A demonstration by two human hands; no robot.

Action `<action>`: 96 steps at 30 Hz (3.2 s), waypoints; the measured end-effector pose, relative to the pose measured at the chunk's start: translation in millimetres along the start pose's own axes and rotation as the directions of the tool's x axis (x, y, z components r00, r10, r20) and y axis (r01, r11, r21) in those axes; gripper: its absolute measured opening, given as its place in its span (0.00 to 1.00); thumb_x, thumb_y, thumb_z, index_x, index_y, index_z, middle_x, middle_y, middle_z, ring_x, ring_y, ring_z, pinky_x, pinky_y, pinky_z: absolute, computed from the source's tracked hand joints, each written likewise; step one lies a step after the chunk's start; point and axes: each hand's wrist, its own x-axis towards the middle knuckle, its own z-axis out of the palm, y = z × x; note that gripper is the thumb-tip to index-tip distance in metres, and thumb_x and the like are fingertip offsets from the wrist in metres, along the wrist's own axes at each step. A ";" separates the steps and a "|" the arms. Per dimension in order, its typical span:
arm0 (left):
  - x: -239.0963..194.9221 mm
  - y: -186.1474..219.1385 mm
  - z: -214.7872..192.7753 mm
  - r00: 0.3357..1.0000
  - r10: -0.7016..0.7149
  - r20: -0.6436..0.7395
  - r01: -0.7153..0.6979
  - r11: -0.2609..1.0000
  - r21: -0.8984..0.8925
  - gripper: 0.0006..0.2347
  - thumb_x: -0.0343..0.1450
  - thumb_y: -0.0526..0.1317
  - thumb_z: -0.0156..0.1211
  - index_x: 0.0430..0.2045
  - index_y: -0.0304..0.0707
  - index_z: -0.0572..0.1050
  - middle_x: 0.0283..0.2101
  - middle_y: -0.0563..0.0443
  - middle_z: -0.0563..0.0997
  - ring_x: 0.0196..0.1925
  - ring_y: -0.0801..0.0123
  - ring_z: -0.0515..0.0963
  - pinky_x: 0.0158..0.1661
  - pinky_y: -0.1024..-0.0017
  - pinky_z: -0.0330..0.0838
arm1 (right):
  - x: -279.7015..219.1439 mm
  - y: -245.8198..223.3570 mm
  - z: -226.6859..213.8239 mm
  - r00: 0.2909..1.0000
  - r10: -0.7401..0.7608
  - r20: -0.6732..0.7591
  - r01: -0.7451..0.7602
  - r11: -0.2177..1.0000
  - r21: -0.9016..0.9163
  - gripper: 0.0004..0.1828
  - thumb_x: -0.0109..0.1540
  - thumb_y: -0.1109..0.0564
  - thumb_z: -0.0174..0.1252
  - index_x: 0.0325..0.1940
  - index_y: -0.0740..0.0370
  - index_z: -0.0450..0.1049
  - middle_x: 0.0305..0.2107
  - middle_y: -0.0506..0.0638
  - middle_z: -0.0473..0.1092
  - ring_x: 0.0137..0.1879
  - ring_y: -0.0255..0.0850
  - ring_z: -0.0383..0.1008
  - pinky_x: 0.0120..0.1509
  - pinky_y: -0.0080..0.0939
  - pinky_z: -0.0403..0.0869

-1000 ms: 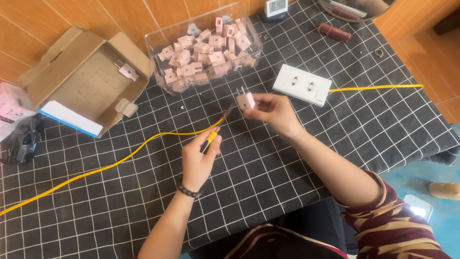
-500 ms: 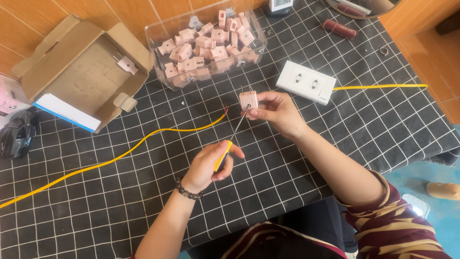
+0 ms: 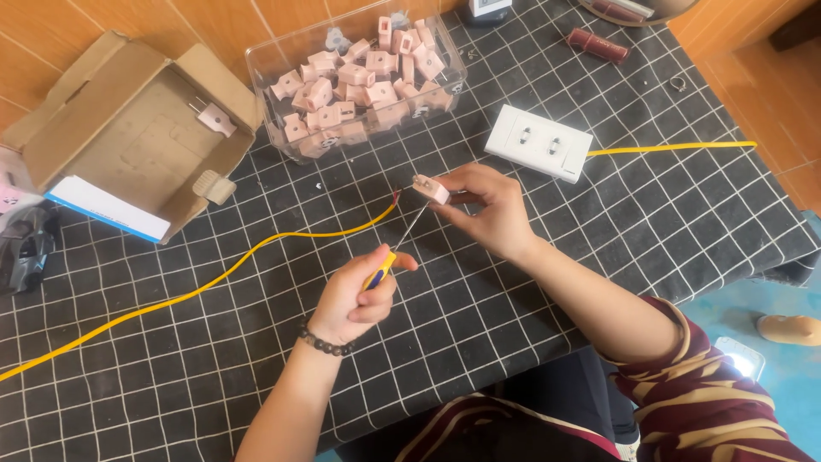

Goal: Assembling small electrical plugs by connecting wires to internal components and fitting them into plastic housings.

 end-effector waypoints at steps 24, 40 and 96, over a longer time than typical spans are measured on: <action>20.1 -8.5 -5.6 0.488 0.759 0.431 0.133 -0.552 0.823 0.08 0.72 0.36 0.66 0.43 0.46 0.83 0.39 0.54 0.80 0.41 0.63 0.78 0.38 0.70 0.77 | 4.0 19.0 2.0 0.925 0.375 0.066 -0.371 0.926 -0.065 0.19 0.55 0.63 0.74 0.47 0.75 0.77 0.35 0.67 0.76 0.45 0.59 0.83 0.46 0.51 0.83; 29.5 -19.7 18.6 0.545 0.793 0.275 -0.097 -0.265 0.959 0.17 0.76 0.37 0.60 0.57 0.28 0.72 0.48 0.37 0.74 0.51 0.47 0.78 0.47 0.57 0.78 | -7.9 9.7 14.8 0.959 0.223 0.177 -0.254 0.951 0.178 0.22 0.51 0.61 0.77 0.45 0.66 0.76 0.37 0.54 0.76 0.46 0.46 0.81 0.48 0.47 0.83; 121.0 231.7 -41.3 0.877 0.414 -0.244 0.462 -0.585 0.667 0.15 0.70 0.39 0.65 0.51 0.55 0.83 0.51 0.46 0.85 0.60 0.47 0.80 0.56 0.48 0.75 | -17.2 2.2 28.6 0.903 -0.119 0.412 0.155 0.986 -0.054 0.04 0.63 0.61 0.62 0.40 0.64 0.80 0.30 0.56 0.76 0.32 0.47 0.81 0.34 0.43 0.81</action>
